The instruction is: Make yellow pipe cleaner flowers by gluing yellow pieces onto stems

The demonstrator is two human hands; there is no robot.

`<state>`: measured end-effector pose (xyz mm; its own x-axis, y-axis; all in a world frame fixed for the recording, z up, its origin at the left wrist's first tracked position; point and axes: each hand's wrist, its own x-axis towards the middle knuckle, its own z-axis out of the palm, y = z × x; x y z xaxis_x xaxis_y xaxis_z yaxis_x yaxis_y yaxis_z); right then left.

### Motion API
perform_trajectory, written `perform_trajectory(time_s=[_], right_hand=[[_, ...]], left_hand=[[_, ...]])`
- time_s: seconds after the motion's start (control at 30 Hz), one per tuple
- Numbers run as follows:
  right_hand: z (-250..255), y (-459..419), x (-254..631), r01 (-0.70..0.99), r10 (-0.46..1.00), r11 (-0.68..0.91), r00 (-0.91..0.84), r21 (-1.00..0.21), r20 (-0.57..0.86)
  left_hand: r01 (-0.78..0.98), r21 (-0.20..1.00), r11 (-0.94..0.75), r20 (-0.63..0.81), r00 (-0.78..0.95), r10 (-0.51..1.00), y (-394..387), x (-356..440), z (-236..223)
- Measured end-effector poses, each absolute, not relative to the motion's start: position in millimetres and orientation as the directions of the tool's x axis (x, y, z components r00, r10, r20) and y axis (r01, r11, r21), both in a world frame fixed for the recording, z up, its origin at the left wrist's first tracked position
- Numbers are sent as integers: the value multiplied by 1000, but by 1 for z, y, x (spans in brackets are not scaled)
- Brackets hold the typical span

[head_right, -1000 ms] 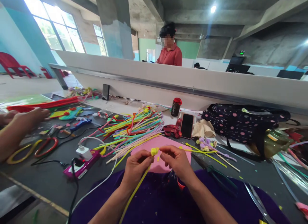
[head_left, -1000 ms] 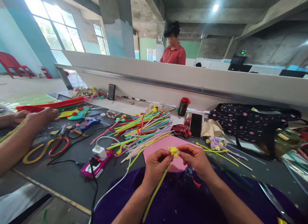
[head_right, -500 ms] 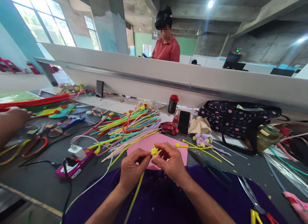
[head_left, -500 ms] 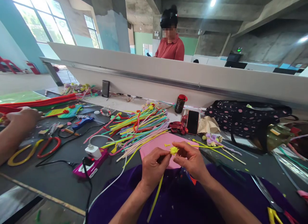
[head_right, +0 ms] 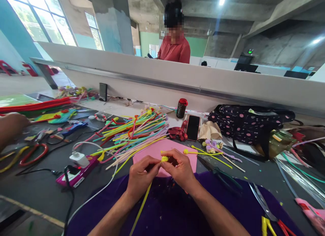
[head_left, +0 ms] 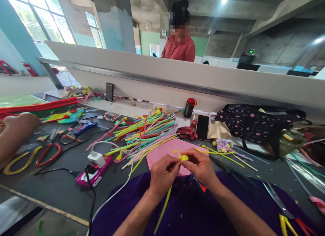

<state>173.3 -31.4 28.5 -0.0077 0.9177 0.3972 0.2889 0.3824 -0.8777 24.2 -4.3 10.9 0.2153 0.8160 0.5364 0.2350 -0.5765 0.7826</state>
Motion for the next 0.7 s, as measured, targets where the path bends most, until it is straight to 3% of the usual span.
perform_trajectory(time_s=[0.13, 0.27, 0.4, 0.53, 0.7], right_hand=[[30, -31, 173, 297, 922, 372, -9, -879, 387], [33, -32, 177, 330, 926, 363, -22, -871, 378], [39, -31, 189, 331, 947, 313, -36, -890, 319], [48, -29, 202, 301, 966, 232, 37, -925, 254], [53, -28, 204, 261, 946, 210, -297, -942, 129]], left_hand=[[213, 823, -526, 478, 240, 845, -4, 26, 12], [126, 919, -375, 328, 287, 900, -4, 27, 15], [-75, 997, -27, 53, 364, 930, 0, 25, 17], [-239, 913, 331, -174, 505, 845, 6, 20, 18], [-216, 846, 488, -217, 695, 686, 9, 18, 14]])
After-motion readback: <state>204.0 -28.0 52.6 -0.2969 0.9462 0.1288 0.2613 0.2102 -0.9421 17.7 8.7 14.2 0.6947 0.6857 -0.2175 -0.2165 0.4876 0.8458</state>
